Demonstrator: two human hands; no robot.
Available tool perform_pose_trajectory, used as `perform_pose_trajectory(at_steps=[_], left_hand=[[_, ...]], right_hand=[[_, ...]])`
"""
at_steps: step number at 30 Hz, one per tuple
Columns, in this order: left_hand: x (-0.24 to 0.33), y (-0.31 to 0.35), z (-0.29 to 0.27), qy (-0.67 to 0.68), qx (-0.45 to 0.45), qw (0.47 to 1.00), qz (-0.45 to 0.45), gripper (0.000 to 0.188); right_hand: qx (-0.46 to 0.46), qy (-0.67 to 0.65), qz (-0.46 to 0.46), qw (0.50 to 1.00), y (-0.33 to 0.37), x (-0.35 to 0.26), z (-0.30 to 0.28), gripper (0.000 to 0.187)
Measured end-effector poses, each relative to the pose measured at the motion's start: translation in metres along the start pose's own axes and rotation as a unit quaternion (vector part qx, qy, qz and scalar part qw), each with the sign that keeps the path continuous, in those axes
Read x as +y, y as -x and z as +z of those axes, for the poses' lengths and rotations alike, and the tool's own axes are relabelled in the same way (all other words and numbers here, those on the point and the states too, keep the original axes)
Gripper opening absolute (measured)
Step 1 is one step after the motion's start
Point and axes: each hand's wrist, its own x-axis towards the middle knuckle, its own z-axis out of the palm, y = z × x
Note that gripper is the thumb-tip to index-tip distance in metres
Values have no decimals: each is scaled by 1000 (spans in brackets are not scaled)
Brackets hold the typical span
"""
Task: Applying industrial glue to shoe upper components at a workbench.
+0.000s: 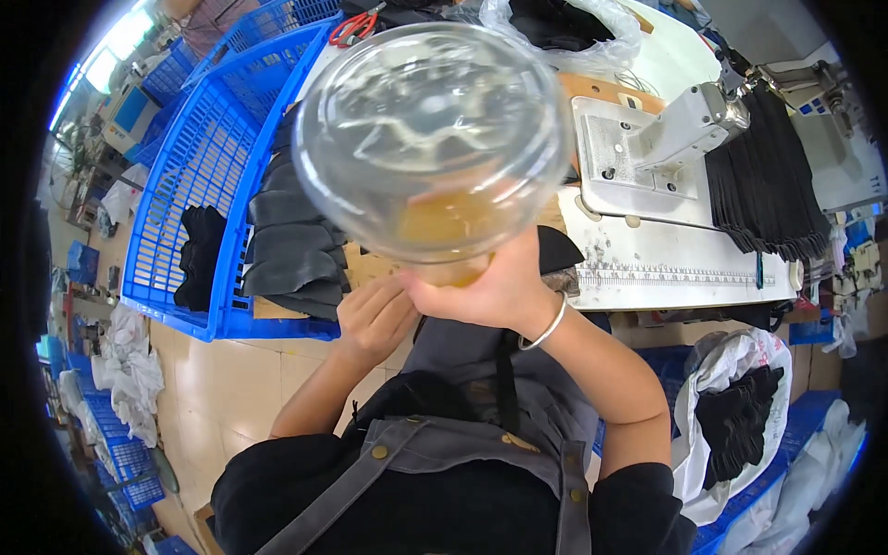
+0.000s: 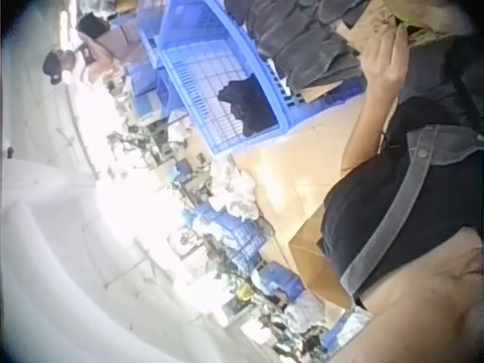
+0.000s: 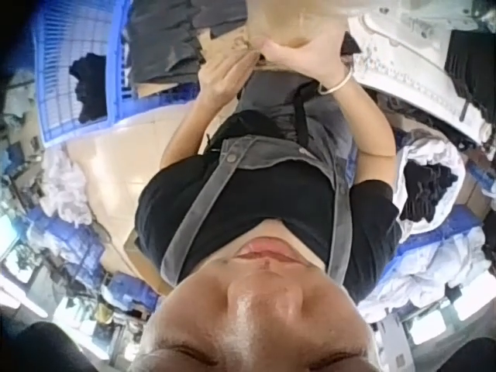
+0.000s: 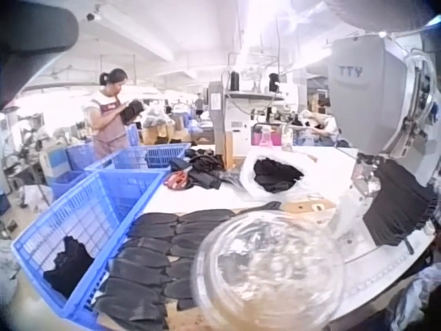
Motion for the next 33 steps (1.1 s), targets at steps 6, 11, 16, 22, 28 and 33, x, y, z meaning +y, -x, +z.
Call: perform_pose_trajectory(at_steps=[6, 11, 16, 22, 28, 33], left_hand=[[-2, 1, 2, -38, 16, 999, 0, 25], [-4, 3, 4, -26, -5, 1000, 2, 28], [-3, 3, 6, -26, -21, 999, -3, 31], [0, 0, 8, -31, -22, 999, 5, 34], [-4, 3, 8, -22, -8, 1000, 2, 36], [-4, 3, 6, -19, -5, 1000, 8, 35]], right_hand=[[31, 130, 29, 991, 1, 1, 14, 73], [39, 91, 108, 989, 3, 1, 17, 77], [67, 119, 49, 989, 4, 3, 11, 73], [160, 147, -10, 976, -5, -3, -15, 63], [207, 235, 72, 947, 29, -9, -63, 62], [326, 299, 21, 897, 44, -17, -90, 60]])
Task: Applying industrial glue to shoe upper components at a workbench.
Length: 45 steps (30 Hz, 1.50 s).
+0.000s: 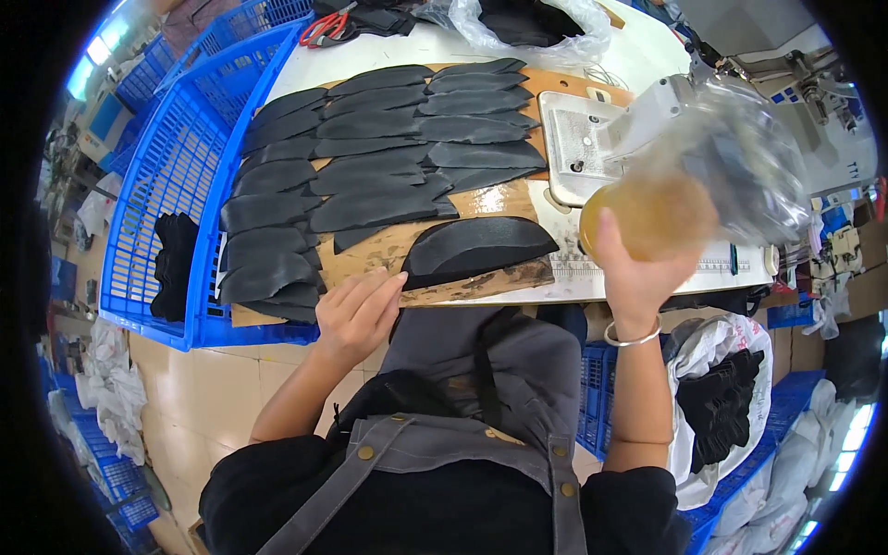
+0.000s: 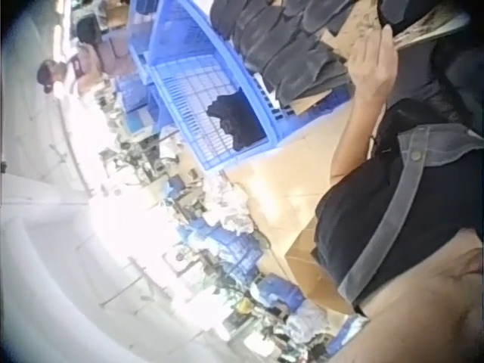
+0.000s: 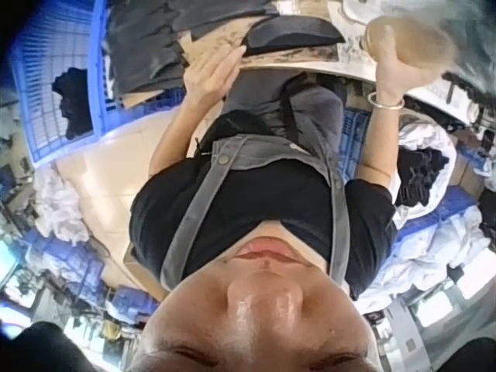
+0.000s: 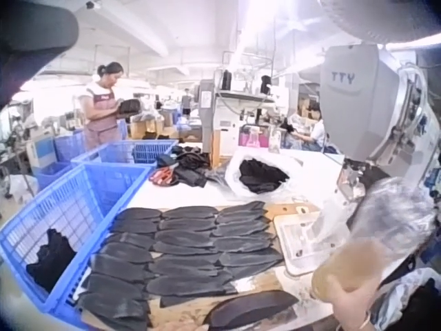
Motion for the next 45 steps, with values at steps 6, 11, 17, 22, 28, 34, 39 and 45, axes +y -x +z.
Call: perform_pose_trajectory(at_steps=[6, 11, 17, 22, 28, 34, 39, 45], left_hand=[[2, -2, 4, 2, 10, 1000, -7, 31], [0, 11, 2, -18, -5, 1000, -1, 26], [2, -6, 1, 14, -6, 1000, 18, 22], [11, -16, -11, 68, -55, 989, -123, 25], [30, -99, -4, 74, -132, 987, -58, 42], [33, -141, 35, 61, -391, 918, -33, 67], [24, -147, 42, 78, -396, 915, -7, 60], [13, -150, 46, 157, -392, 906, -25, 50]], right_hand=[[-263, -141, -50, 953, 20, -47, 45, 68], [-221, -246, 2, 944, 43, -40, 84, 90], [-225, -86, -103, 965, 36, 15, 26, 83], [74, -16, 24, 997, 9, 41, -42, 69], [132, -241, 178, 945, 24, 27, -64, 57], [81, -322, 250, 910, 42, 17, -57, 62], [76, -333, 261, 903, 43, 16, -57, 64], [3, -411, 298, 861, 46, 20, -58, 68]])
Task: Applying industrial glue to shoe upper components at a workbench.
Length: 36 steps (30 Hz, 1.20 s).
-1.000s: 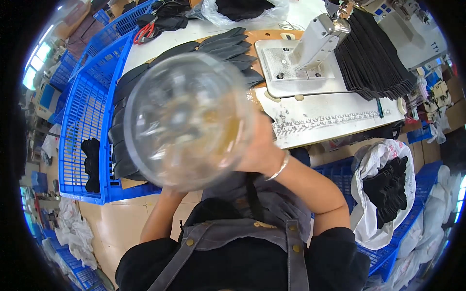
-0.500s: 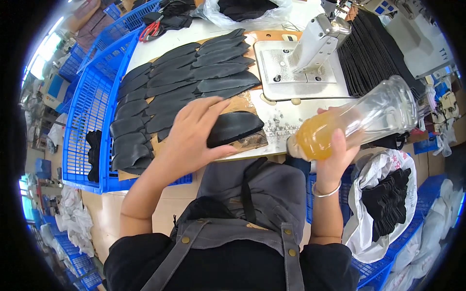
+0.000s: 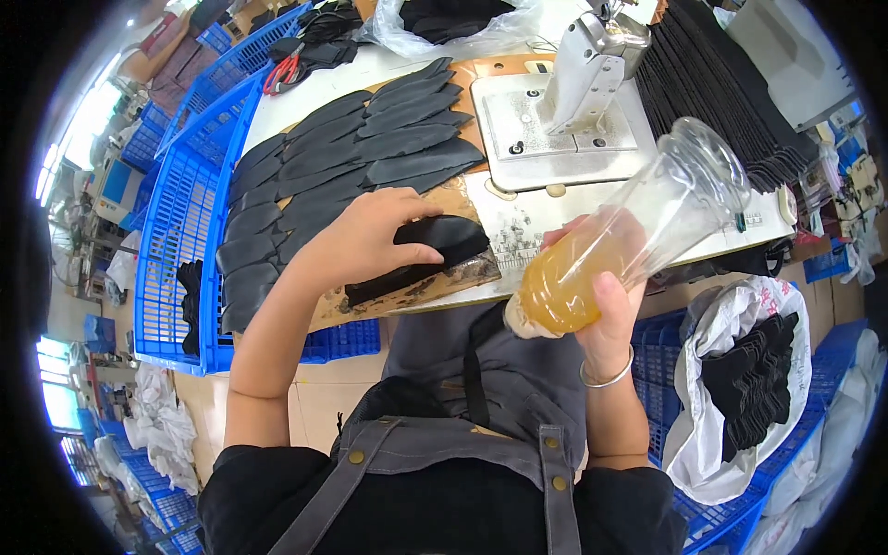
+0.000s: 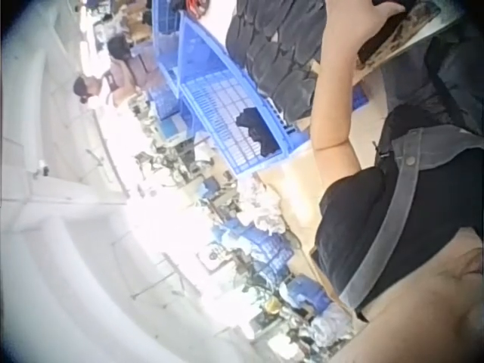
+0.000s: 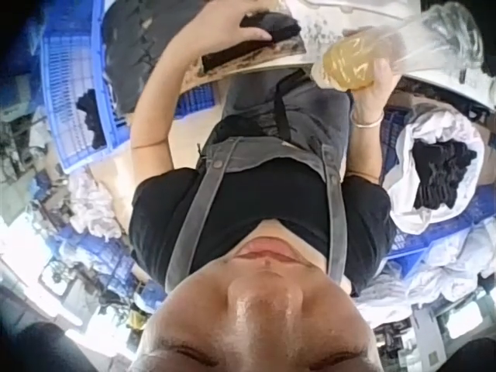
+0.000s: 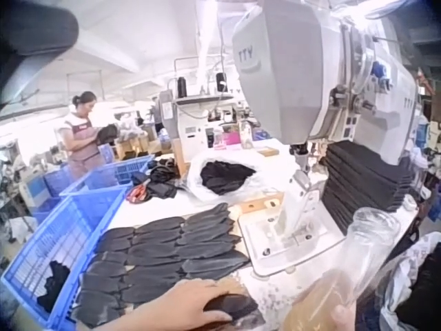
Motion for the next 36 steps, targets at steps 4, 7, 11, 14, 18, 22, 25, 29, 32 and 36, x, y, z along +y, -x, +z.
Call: perform_pose_trajectory(at_steps=[4, 7, 11, 14, 18, 22, 25, 29, 32, 36], left_hand=[[-5, 7, 5, 94, 41, 993, -52, 37], [3, 11, 2, 86, 82, 990, -73, 28], [-5, 25, 2, 196, 163, 964, -70, 23], [-24, 55, -24, 311, 242, 901, -182, 22], [-48, 93, -75, 275, 405, 834, -256, 22], [-73, 86, -82, -99, 509, 839, -166, 19], [-87, 65, -56, -233, 460, 849, -117, 16], [-97, 55, -33, -214, 411, 879, -108, 16], [-102, 60, -41, -184, 418, 880, -129, 15], [-117, 81, -90, 42, 478, 841, -252, 22]], right_hand=[[-37, -133, 109, 984, 2, 7, 21, 77], [-102, -162, 130, 973, -1, 16, 37, 74], [-111, -111, 121, 980, -3, 27, 48, 70], [-114, -120, 120, 979, -4, 28, 45, 70], [-141, -87, 125, 978, -5, 29, 43, 73], [-134, -101, 127, 978, -3, 27, 45, 72], [-130, -99, 129, 978, -2, 26, 46, 71], [-134, -99, 131, 977, 0, 21, 44, 70], [-130, -101, 129, 978, 1, 19, 43, 70], [-129, -108, 133, 977, 1, 19, 44, 71]])
